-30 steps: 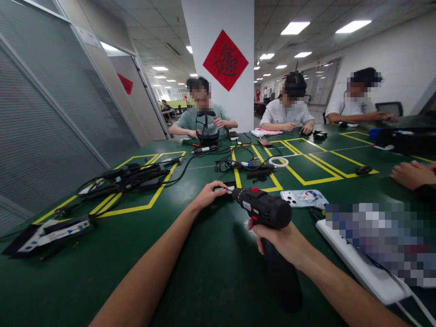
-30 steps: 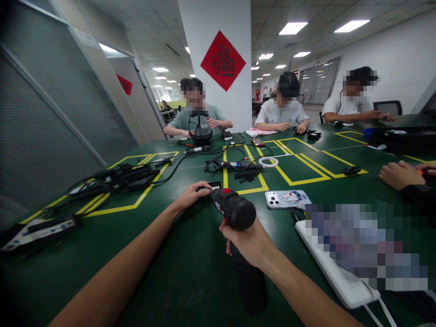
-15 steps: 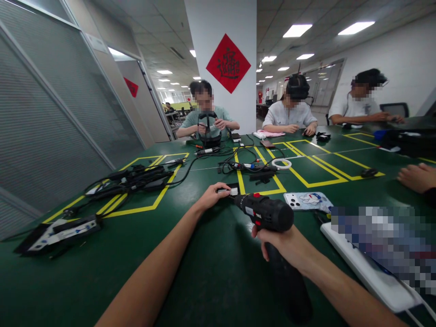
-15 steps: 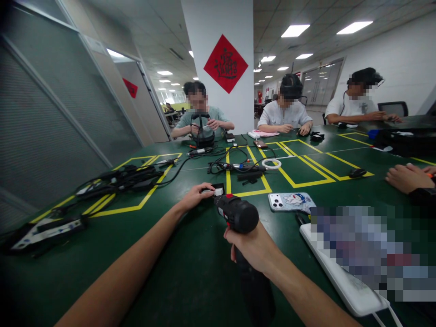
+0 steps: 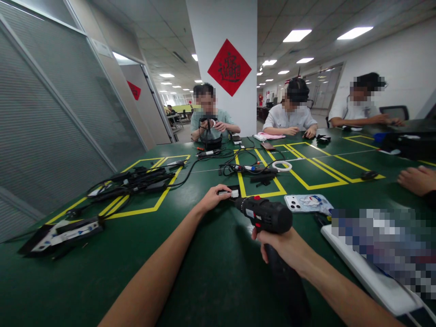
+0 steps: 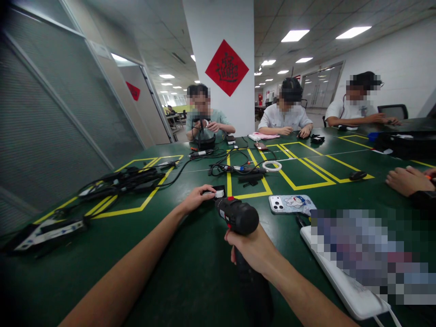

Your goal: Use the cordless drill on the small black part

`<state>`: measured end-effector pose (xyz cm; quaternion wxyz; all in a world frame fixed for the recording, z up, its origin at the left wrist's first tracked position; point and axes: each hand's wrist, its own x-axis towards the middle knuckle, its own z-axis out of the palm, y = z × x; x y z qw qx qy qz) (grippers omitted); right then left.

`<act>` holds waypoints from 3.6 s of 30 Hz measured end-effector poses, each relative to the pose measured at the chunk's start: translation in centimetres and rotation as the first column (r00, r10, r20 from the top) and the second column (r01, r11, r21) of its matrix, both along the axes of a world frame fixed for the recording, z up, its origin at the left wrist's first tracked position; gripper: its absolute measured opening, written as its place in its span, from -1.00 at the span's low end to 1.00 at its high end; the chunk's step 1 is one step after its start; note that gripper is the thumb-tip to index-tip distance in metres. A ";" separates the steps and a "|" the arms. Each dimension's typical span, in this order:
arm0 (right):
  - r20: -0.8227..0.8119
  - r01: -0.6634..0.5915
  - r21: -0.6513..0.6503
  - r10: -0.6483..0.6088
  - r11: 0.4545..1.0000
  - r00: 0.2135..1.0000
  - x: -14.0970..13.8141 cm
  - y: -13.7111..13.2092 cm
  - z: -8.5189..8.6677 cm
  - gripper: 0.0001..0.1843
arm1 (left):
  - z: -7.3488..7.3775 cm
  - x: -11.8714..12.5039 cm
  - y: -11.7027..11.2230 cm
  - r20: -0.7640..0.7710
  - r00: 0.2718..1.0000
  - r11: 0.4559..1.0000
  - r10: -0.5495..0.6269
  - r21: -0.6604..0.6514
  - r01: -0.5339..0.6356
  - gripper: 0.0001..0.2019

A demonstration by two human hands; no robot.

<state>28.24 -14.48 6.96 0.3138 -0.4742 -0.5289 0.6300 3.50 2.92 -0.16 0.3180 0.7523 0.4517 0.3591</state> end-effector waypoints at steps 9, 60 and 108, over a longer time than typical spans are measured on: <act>0.006 -0.010 0.043 0.010 0.999 1.000 0.0 -0.1 -0.4 -0.88 | 0.0 0.0 0.0 0.007 1.000 1.000 0.007 -0.013 -0.007 -0.67; 0.107 0.007 0.068 -0.014 0.998 0.994 -0.7 0.0 0.4 -0.92 | 0.0 0.0 0.1 0.004 1.000 0.999 0.030 0.022 -0.030 -0.67; 0.012 0.003 0.031 -0.003 1.000 1.000 -0.8 0.4 0.1 -0.87 | 0.5 -0.2 0.0 -0.044 0.999 0.999 0.030 0.011 -0.030 -0.65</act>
